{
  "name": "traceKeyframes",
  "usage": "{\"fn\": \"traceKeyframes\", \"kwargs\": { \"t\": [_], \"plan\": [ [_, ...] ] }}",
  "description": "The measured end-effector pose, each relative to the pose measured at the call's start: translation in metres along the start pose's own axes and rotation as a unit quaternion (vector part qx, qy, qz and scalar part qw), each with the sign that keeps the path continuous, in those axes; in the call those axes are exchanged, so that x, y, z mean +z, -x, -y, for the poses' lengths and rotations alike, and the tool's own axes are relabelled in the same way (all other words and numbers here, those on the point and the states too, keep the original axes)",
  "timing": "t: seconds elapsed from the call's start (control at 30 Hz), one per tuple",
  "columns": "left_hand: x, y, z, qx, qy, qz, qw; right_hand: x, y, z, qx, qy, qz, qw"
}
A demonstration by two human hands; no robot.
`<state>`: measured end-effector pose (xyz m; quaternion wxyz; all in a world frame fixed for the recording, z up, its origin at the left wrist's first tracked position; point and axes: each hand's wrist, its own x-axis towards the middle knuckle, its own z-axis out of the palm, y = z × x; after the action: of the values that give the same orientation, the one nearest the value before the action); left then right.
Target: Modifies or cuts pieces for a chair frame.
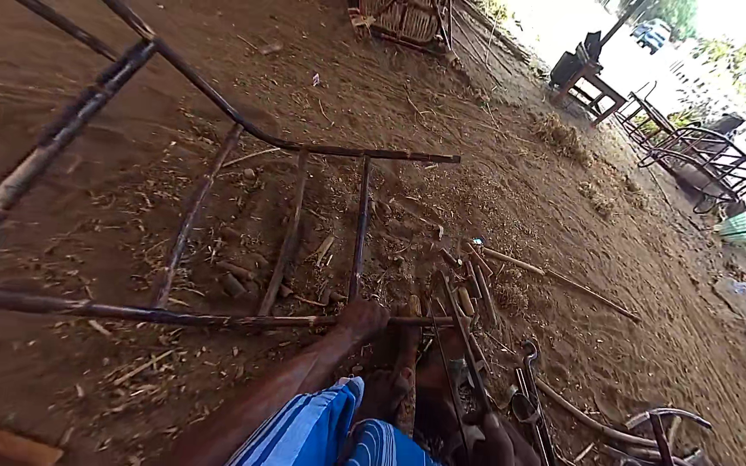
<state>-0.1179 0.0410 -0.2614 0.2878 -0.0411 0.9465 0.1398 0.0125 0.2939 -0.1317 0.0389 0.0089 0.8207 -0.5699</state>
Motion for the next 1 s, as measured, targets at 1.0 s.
{"fn": "traceKeyframes", "kwargs": {
  "t": [1.0],
  "plan": [
    [0.008,0.019,0.002,0.017,0.066,-0.019,0.997,0.051,-0.019,-0.091,-0.123,-0.059,-0.071,0.988]
  ]
}}
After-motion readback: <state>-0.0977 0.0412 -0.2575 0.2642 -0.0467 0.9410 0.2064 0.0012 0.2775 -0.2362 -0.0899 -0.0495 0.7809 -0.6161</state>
